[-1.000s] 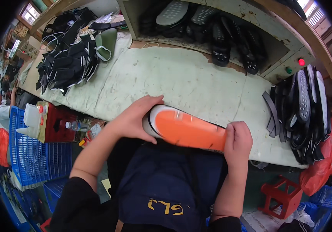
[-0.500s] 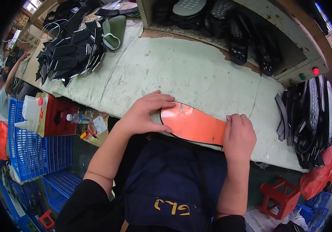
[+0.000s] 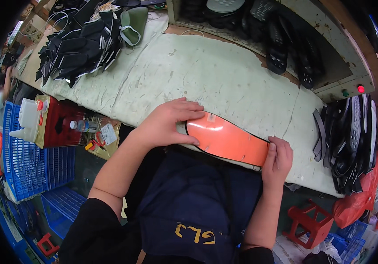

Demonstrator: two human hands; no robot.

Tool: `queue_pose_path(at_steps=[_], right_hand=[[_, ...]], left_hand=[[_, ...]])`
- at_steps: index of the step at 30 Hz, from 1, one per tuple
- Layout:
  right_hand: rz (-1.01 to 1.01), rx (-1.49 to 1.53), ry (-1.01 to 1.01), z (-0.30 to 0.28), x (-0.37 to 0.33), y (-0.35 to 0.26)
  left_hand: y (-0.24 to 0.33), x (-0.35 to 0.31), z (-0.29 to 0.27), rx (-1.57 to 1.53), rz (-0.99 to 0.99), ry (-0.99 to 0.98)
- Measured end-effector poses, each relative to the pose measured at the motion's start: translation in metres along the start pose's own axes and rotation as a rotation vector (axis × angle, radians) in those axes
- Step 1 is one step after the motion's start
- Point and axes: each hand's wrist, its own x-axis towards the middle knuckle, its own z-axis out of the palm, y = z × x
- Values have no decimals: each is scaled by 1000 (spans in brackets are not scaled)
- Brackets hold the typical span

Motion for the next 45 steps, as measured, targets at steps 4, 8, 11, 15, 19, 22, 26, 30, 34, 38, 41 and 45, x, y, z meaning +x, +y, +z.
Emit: queue_pose_path(at_steps=[4,8,11,15,19,22,26,30,34,38,41,45], right_hand=[[70,159,27,8,-3,3],[93,204,41,9,-4,12],[73,189,37,10,-5,13],[67,193,71,11,-3,9],[97,219,269,-8,8,1],[165,403,259,-27,27,-18],[295,735,-264,-4,57,-60],[341,702,-442,50,74,-95],[386,623,-520,66,79,-105],[347,505,-520,76,80,-104],[312,439,-519,78,80,-104],[191,316,-453,82,82,-103]], left_hand=[[-2,-3,-1,50,6,-5],[-5,-4,-1,36,15,4],[-6,-3,-2,33,15,-13],[-7,-2,-2,30,38,-14],[-6,-3,-2,46,26,-15],[-6,-2,-2,65,43,-4],[-4,-3,-3,85,24,-22],[-2,-3,-3,100,6,-37],[-4,-1,0,94,24,-37],[-2,-2,-2,79,23,-32],[-3,-2,-2,77,24,-29],[-6,-2,-1,82,36,-21]])
